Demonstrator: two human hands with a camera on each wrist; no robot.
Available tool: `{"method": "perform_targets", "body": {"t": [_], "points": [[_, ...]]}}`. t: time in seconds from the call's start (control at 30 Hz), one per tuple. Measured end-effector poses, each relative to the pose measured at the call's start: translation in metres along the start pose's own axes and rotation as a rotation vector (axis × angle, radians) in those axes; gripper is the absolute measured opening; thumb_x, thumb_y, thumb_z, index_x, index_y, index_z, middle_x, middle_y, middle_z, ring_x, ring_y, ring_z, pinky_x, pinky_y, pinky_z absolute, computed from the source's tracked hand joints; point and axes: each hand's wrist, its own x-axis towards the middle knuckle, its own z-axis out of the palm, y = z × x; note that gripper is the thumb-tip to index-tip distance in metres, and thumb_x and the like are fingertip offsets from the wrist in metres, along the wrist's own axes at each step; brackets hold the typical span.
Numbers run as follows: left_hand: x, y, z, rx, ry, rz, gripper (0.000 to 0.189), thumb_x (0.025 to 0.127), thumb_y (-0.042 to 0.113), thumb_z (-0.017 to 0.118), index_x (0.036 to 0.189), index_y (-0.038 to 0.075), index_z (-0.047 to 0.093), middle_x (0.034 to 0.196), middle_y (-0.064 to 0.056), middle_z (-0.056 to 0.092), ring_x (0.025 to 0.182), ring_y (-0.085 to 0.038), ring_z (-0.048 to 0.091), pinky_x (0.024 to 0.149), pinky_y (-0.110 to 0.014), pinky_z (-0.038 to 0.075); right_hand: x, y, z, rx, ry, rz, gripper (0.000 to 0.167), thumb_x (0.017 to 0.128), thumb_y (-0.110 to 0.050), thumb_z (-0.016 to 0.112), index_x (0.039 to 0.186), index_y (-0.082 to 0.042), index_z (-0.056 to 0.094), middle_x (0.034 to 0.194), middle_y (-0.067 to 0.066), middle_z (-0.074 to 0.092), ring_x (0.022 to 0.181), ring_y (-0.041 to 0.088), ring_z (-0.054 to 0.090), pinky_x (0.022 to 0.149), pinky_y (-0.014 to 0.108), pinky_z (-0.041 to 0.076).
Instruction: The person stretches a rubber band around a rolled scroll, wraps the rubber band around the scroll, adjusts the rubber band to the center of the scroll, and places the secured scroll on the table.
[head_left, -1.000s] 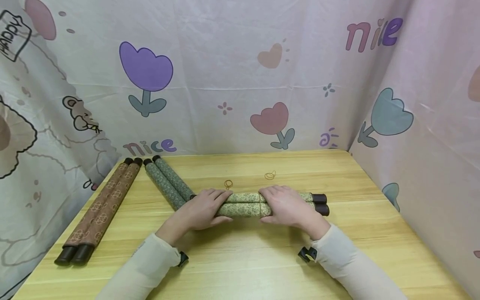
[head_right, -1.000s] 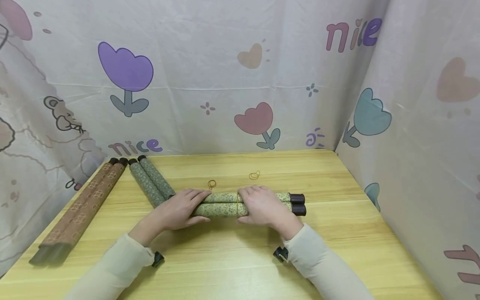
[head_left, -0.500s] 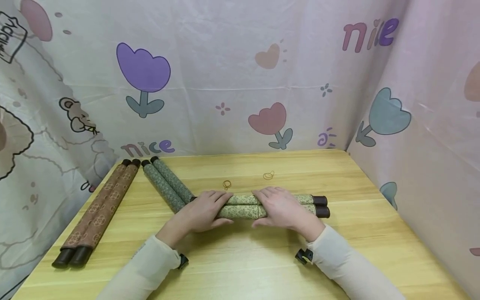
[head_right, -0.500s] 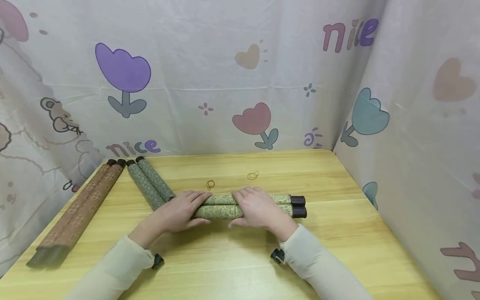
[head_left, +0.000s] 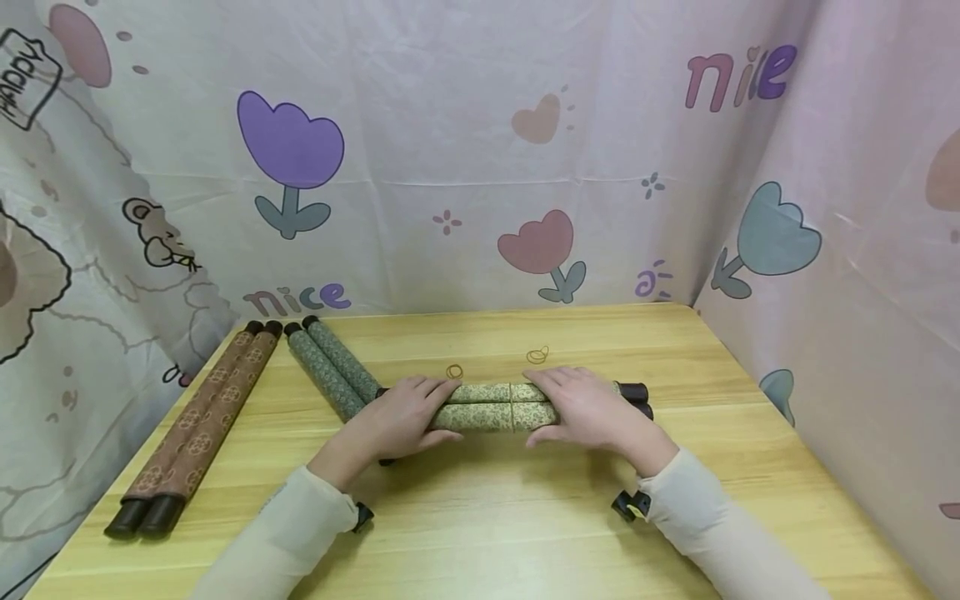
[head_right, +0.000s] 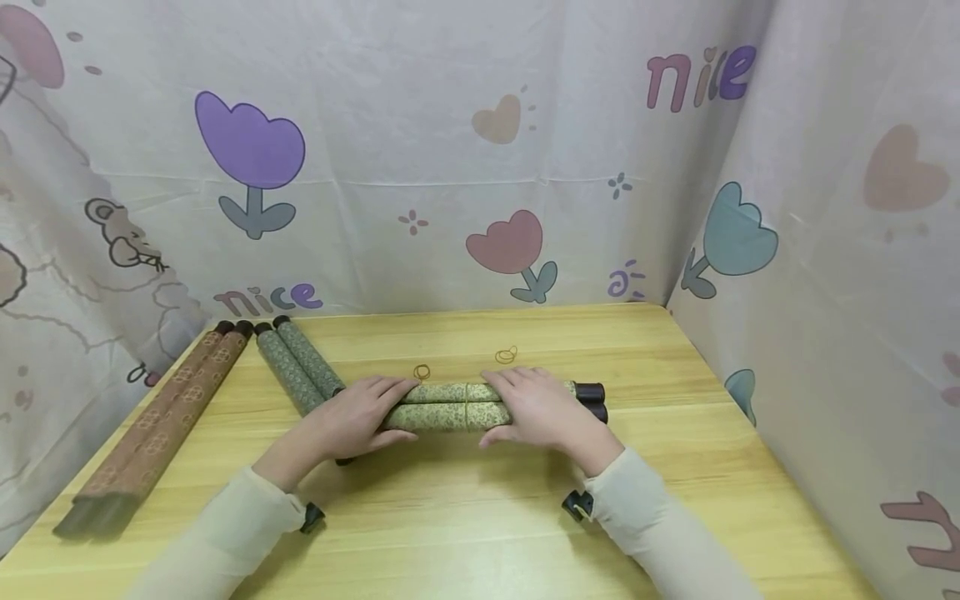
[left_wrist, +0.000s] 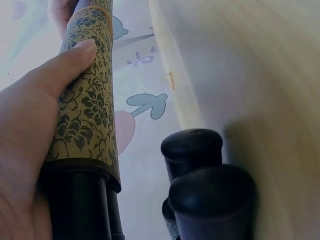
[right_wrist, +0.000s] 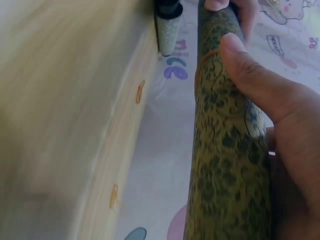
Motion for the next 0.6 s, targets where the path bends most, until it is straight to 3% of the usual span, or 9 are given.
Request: {"method": "perform_targets", "body": {"t": [0.17, 0.43, 0.6], "points": [[0.000, -0.004, -0.003, 0.012, -0.001, -0.004, 0.080, 0.092, 0.060, 0.056, 0.148, 0.005, 0.040, 0.133, -0.015, 0.056, 0.118, -0.034, 0.056, 0.100, -0.049, 0.045, -0.008, 0.010, -0.002, -0.037, 0.001, 0.017, 0.109, 0.075, -0.085, 0.046, 0.149, -0.006, 0.038, 0.141, 0.013, 0.051, 0.128, 0.034, 0.049, 0.107, 0.052, 0.036], [-0.003, -0.008, -0.007, 0.015, -0.028, -0.021, 0.081, 0.093, 0.060, 0.054, 0.150, 0.007, 0.036, 0.135, -0.014, 0.054, 0.119, -0.034, 0.055, 0.100, -0.050, 0.044, -0.021, 0.027, -0.004, -0.027, 0.006, 0.059, 0.104, 0.074, -0.071, 0.067, 0.148, -0.003, 0.040, 0.140, 0.016, 0.051, 0.126, 0.039, 0.049, 0.106, 0.057, 0.036], [-0.002, -0.010, -0.009, 0.023, -0.029, -0.021, 0.080, 0.093, 0.059, 0.056, 0.150, 0.007, 0.037, 0.134, -0.015, 0.055, 0.118, -0.034, 0.056, 0.099, -0.050, 0.045, -0.028, 0.039, -0.003, -0.026, 0.017, 0.069, 0.104, 0.074, -0.073, 0.065, 0.148, -0.003, 0.040, 0.139, 0.018, 0.052, 0.125, 0.039, 0.050, 0.106, 0.057, 0.035]]}}
